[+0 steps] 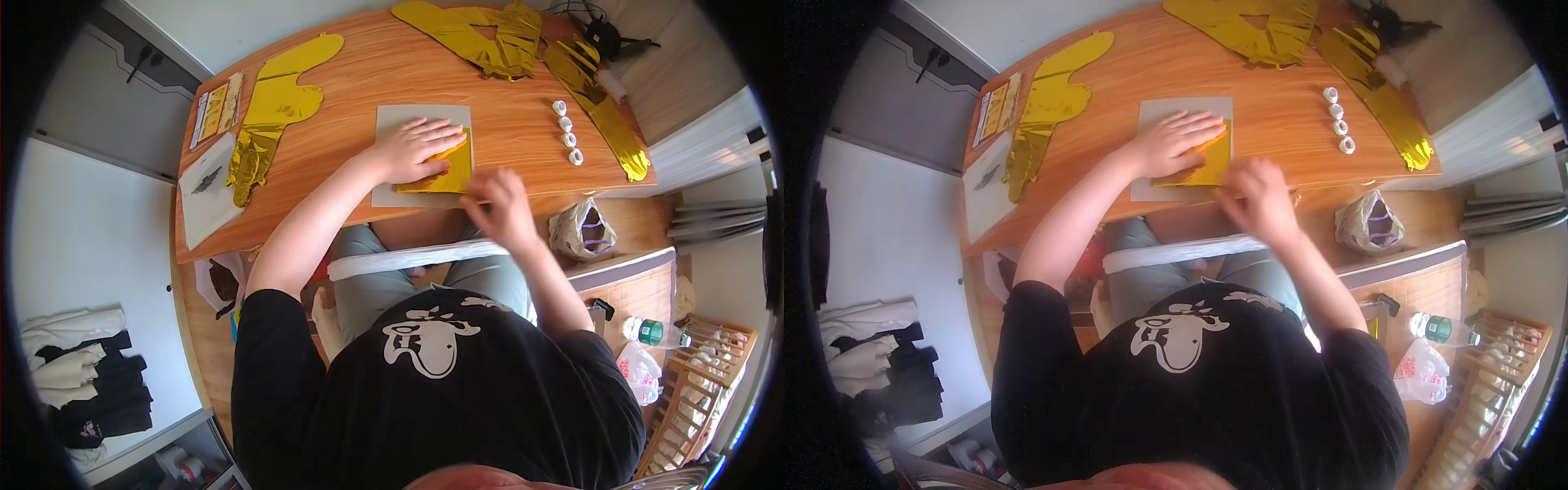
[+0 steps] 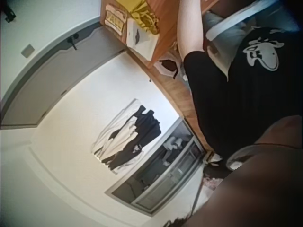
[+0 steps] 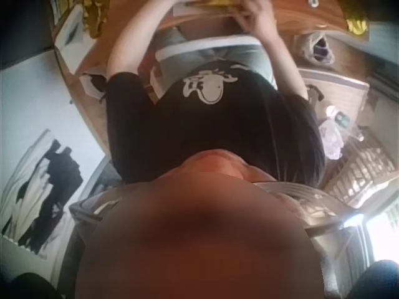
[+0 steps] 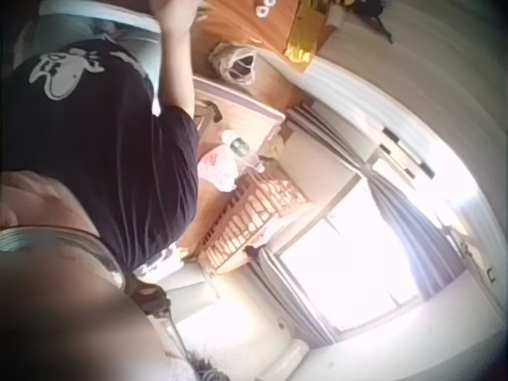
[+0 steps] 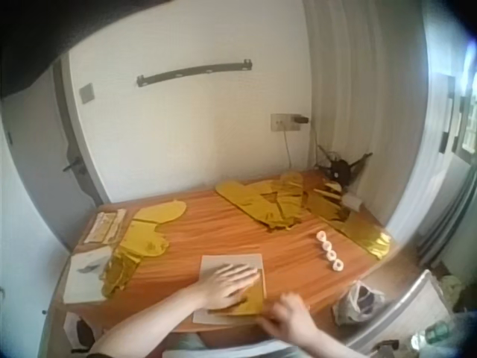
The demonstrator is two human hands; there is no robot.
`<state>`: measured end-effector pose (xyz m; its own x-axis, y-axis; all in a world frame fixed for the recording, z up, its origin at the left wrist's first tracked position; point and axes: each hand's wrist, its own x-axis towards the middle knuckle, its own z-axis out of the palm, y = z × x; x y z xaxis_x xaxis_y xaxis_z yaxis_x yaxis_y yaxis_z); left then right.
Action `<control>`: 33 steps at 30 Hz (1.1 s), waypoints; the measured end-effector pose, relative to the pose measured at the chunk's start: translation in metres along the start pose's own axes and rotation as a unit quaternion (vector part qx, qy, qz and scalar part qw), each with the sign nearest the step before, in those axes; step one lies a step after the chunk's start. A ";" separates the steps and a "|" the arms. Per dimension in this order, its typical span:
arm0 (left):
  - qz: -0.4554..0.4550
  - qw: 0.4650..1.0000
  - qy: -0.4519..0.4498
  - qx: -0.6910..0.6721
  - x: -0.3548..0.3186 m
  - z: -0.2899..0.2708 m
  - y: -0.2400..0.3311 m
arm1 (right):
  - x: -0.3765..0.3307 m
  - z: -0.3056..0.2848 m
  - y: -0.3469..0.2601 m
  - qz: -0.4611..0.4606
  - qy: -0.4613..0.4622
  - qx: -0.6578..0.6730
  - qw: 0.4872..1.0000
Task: Folding and preparing gold foil balloons for packaging by inserting them into plastic sleeves with backing cards.
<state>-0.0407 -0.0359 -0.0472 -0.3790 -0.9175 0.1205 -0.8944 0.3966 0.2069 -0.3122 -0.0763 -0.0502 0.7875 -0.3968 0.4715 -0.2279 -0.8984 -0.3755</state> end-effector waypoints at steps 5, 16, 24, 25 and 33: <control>-0.009 0.999 -0.005 -0.033 0.002 -0.001 -0.001 | -0.017 0.027 -0.060 -0.050 -0.022 0.033 0.998; -0.007 1.000 0.021 -0.001 0.000 0.008 -0.001 | -0.014 0.052 -0.087 0.010 -0.044 -0.156 0.987; 0.002 0.999 0.026 0.020 -0.001 0.009 0.000 | -0.008 0.068 -0.103 0.056 -0.025 -0.230 0.971; 0.001 0.999 0.026 0.022 -0.001 0.010 -0.001 | -0.007 0.068 -0.105 0.059 -0.024 -0.233 0.970; 0.002 1.000 0.023 0.022 -0.002 0.008 0.001 | 0.002 0.075 -0.107 0.053 -0.016 -0.261 0.964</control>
<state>-0.0423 -0.0337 -0.0550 -0.3716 -0.9135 0.1656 -0.9030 0.3970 0.1644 -0.2436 0.0329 -0.0693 0.7595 -0.4930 0.4243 -0.5587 -0.8285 0.0373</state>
